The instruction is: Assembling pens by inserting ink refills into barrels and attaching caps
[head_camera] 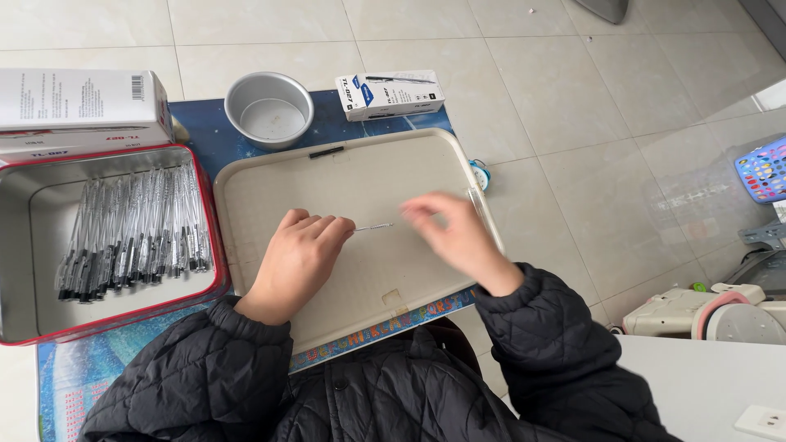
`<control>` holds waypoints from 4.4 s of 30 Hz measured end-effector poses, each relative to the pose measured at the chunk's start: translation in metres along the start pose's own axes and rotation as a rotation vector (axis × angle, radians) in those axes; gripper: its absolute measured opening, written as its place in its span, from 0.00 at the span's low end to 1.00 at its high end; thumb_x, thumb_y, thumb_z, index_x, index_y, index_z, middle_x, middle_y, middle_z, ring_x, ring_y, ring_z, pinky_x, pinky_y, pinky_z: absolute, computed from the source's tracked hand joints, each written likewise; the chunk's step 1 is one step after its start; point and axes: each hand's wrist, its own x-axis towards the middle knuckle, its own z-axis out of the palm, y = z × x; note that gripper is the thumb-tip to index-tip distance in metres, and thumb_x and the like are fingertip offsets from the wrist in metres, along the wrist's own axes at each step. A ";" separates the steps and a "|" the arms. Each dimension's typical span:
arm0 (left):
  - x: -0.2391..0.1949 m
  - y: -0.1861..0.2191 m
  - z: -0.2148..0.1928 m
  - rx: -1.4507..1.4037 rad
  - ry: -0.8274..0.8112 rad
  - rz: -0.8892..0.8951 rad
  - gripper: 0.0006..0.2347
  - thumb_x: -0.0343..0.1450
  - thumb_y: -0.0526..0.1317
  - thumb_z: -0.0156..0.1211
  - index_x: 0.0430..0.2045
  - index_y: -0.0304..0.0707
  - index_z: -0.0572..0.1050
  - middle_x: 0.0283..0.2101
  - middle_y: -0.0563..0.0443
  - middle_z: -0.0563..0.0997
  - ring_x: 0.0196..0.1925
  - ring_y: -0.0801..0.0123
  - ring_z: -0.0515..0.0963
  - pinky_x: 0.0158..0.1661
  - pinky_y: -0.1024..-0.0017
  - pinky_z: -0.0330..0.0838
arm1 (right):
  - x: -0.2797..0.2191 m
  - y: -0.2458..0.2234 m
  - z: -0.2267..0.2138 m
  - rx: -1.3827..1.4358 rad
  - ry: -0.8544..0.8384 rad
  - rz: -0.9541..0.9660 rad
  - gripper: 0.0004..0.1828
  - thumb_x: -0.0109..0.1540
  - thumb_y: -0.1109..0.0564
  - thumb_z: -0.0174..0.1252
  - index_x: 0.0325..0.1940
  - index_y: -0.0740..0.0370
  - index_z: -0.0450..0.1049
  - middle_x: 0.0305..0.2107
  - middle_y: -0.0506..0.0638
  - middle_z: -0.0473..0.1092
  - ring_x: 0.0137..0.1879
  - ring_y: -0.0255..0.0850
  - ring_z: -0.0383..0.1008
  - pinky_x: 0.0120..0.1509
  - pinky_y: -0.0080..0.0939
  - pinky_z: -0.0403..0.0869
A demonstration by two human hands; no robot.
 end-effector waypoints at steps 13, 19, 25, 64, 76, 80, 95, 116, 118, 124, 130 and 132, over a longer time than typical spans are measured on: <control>0.002 -0.003 -0.002 0.033 -0.016 -0.042 0.03 0.68 0.34 0.58 0.26 0.42 0.70 0.18 0.57 0.69 0.23 0.69 0.73 0.38 0.73 0.66 | -0.023 0.061 -0.004 -0.684 0.110 0.197 0.06 0.59 0.57 0.57 0.35 0.62 0.71 0.29 0.58 0.68 0.40 0.60 0.72 0.45 0.57 0.69; 0.002 -0.006 -0.003 0.032 0.020 -0.037 0.04 0.70 0.34 0.55 0.25 0.42 0.69 0.18 0.56 0.67 0.22 0.68 0.72 0.37 0.73 0.66 | -0.026 0.028 0.023 -0.340 0.155 -0.052 0.02 0.62 0.58 0.56 0.38 0.55 0.69 0.31 0.47 0.74 0.44 0.44 0.76 0.51 0.43 0.72; 0.000 -0.006 -0.003 0.062 0.026 -0.035 0.04 0.70 0.34 0.55 0.25 0.42 0.69 0.18 0.56 0.67 0.22 0.69 0.71 0.37 0.73 0.66 | -0.029 0.031 0.023 -0.287 0.206 -0.103 0.03 0.61 0.59 0.58 0.38 0.56 0.72 0.31 0.45 0.74 0.44 0.41 0.76 0.51 0.42 0.73; 0.053 -0.050 0.060 0.674 -0.241 -0.245 0.04 0.61 0.31 0.62 0.21 0.42 0.74 0.31 0.56 0.72 0.28 0.70 0.77 0.25 0.77 0.70 | -0.034 0.020 0.038 0.623 0.511 -0.032 0.07 0.55 0.67 0.61 0.35 0.69 0.69 0.30 0.62 0.76 0.36 0.46 0.80 0.49 0.45 0.76; 0.068 0.050 -0.072 -0.660 -0.221 -0.626 0.04 0.71 0.35 0.49 0.30 0.38 0.72 0.20 0.53 0.72 0.23 0.74 0.70 0.22 0.77 0.66 | -0.035 0.013 0.042 0.322 0.511 -0.133 0.09 0.54 0.66 0.64 0.36 0.65 0.73 0.28 0.52 0.76 0.37 0.37 0.78 0.46 0.41 0.75; 0.061 0.050 -0.073 -0.537 -0.187 -0.557 0.04 0.71 0.35 0.51 0.27 0.38 0.73 0.19 0.51 0.73 0.20 0.71 0.70 0.20 0.77 0.66 | -0.035 0.008 0.043 0.265 0.501 -0.212 0.09 0.54 0.67 0.64 0.37 0.64 0.75 0.27 0.50 0.75 0.37 0.36 0.75 0.47 0.41 0.75; 0.061 0.052 -0.064 -0.536 -0.064 -0.475 0.03 0.71 0.31 0.51 0.31 0.33 0.74 0.24 0.48 0.71 0.23 0.67 0.72 0.24 0.73 0.69 | -0.032 0.021 0.047 0.149 0.501 -0.393 0.11 0.53 0.68 0.64 0.38 0.61 0.76 0.30 0.48 0.77 0.36 0.39 0.78 0.54 0.46 0.68; 0.043 0.079 -0.015 -0.606 0.220 -0.544 0.04 0.66 0.35 0.64 0.28 0.33 0.77 0.27 0.44 0.83 0.23 0.63 0.82 0.25 0.73 0.75 | -0.036 0.007 0.041 0.183 0.508 -0.310 0.11 0.52 0.73 0.62 0.38 0.66 0.77 0.28 0.55 0.77 0.34 0.44 0.79 0.40 0.43 0.78; 0.043 0.079 -0.021 -0.620 0.221 -0.567 0.04 0.66 0.35 0.64 0.29 0.33 0.77 0.26 0.44 0.83 0.23 0.64 0.82 0.25 0.74 0.75 | -0.036 0.000 0.041 0.179 0.492 -0.333 0.13 0.51 0.74 0.61 0.38 0.66 0.77 0.28 0.56 0.77 0.33 0.45 0.79 0.39 0.44 0.78; 0.028 0.075 -0.045 -0.678 0.159 -0.542 0.04 0.64 0.31 0.63 0.29 0.33 0.77 0.27 0.44 0.82 0.24 0.62 0.83 0.27 0.72 0.78 | -0.039 -0.010 0.044 0.026 0.462 -0.498 0.10 0.50 0.71 0.64 0.33 0.63 0.79 0.29 0.51 0.78 0.35 0.45 0.80 0.38 0.41 0.79; -0.028 0.041 -0.113 -0.181 0.337 -0.519 0.06 0.64 0.34 0.65 0.29 0.48 0.78 0.29 0.61 0.81 0.28 0.79 0.78 0.36 0.81 0.68 | -0.018 0.001 -0.004 -0.200 0.195 -0.576 0.29 0.57 0.57 0.64 0.60 0.61 0.64 0.57 0.58 0.64 0.64 0.49 0.67 0.69 0.45 0.67; -0.043 0.029 -0.148 0.023 0.485 -0.634 0.03 0.71 0.26 0.61 0.34 0.31 0.77 0.36 0.45 0.79 0.34 0.67 0.77 0.41 0.73 0.71 | 0.012 0.006 -0.030 -0.458 0.142 -0.515 0.17 0.59 0.59 0.59 0.52 0.58 0.72 0.53 0.54 0.67 0.51 0.46 0.70 0.58 0.44 0.69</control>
